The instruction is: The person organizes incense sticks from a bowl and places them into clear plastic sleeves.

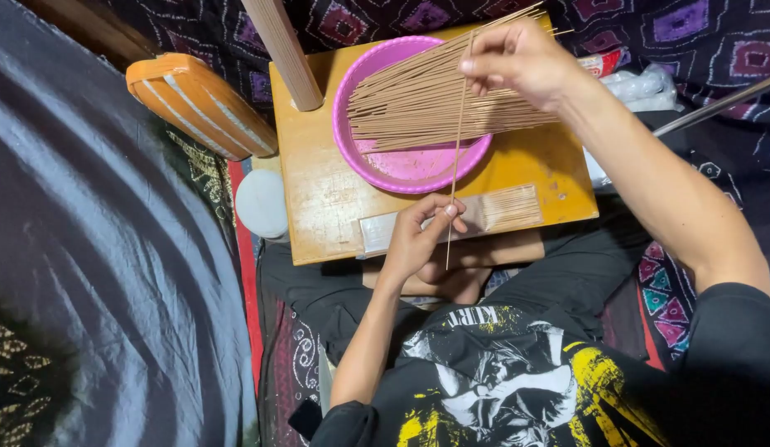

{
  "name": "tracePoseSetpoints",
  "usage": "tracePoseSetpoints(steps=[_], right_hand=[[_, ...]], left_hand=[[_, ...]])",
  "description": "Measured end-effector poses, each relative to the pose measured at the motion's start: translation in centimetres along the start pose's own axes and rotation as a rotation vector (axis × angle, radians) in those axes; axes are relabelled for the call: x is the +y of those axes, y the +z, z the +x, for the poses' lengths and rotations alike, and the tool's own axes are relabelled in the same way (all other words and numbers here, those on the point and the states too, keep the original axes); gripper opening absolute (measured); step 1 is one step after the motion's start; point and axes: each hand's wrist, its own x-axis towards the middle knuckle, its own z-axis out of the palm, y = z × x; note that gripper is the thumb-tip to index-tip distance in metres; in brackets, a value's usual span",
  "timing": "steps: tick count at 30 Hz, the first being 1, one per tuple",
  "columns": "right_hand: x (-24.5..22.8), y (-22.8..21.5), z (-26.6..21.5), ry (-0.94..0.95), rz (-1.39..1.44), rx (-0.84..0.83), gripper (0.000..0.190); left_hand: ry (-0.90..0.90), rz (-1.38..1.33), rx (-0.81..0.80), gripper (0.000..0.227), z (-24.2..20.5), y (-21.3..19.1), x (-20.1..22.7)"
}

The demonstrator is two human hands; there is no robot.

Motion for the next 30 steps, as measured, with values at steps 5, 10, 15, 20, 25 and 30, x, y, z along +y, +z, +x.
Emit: tracePoseSetpoints(steps=[5,10,15,20,25,30], right_hand=[[2.1,5.0,-3.6,0.089,-0.029,-0.278,0.006],[1.3,5.2,-4.1,0.113,-0.039,-0.382,0.009],[1.5,-0.9,-1.4,-0.063,0.014,-0.097,0.007],[2.1,-3.8,-2.3,-0.081,0.142,0.095,0.012],[5.1,0.7,-4.3,-0.138,0.162,0.098,0.017],[6.7,7.5,-6.5,-0.041,0.254,-0.021,0.016]], left_hand=[[0.047,0.047,0.055,0.016,1.1,-0.3,-0.5],[0.101,0.085,0.064,0.016,0.9,-0.5,-0.8],[0.037,0.126,0.045,0.014,-0.1,-0.6,-0.2],[0.056,0.203,0.121,0.015,0.3,-2.0,0.9],[0.073,0.312,0.150,0.011,1.3,-2.0,2.0],[0.240,0.544,0.191,0.004,2.0,-1.5,3.9]])
